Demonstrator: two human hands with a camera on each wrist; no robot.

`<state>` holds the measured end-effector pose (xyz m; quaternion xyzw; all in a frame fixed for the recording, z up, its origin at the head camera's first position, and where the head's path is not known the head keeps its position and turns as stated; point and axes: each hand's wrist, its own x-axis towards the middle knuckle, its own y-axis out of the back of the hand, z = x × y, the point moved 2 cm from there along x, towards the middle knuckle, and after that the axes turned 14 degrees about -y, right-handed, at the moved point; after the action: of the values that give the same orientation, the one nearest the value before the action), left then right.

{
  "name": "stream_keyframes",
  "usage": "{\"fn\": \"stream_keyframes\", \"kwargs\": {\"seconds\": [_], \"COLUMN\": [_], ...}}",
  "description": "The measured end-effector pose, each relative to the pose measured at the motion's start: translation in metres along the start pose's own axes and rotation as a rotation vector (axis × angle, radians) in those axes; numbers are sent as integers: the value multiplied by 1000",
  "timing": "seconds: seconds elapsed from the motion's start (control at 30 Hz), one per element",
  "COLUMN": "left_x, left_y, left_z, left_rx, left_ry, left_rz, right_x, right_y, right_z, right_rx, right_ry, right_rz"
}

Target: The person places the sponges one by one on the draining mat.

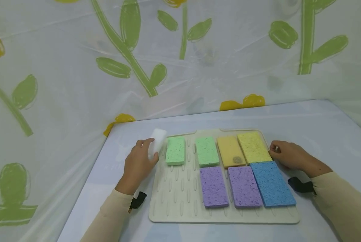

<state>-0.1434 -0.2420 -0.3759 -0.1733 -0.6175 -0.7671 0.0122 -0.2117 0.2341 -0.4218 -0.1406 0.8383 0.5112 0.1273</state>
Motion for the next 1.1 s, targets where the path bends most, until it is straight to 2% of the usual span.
{"fn": "stream_keyframes", "kwargs": {"seconds": [0.2,0.43,0.6,0.77,0.93,1.1], "left_x": [-14,-29,-39,-47,-52,-57], "left_y": [4,9,14,18,24,29], "left_z": [16,30,38,44,53,61], "left_rx": [38,52,63,89,119,156], "left_ry": [-53,-78,-117,-139,-173,-195], "left_rz": [55,52,75,62,48,6], "right_x": [-2,-5,-4,-3,-4,-4], "right_y": [3,3,1,-2,0,1], "right_z": [0,0,-1,0,1,-1], "right_rx": [-3,-1,3,9,-7,-4], "right_ry": [5,0,3,6,16,7], "right_rz": [7,7,6,-4,20,20]}}
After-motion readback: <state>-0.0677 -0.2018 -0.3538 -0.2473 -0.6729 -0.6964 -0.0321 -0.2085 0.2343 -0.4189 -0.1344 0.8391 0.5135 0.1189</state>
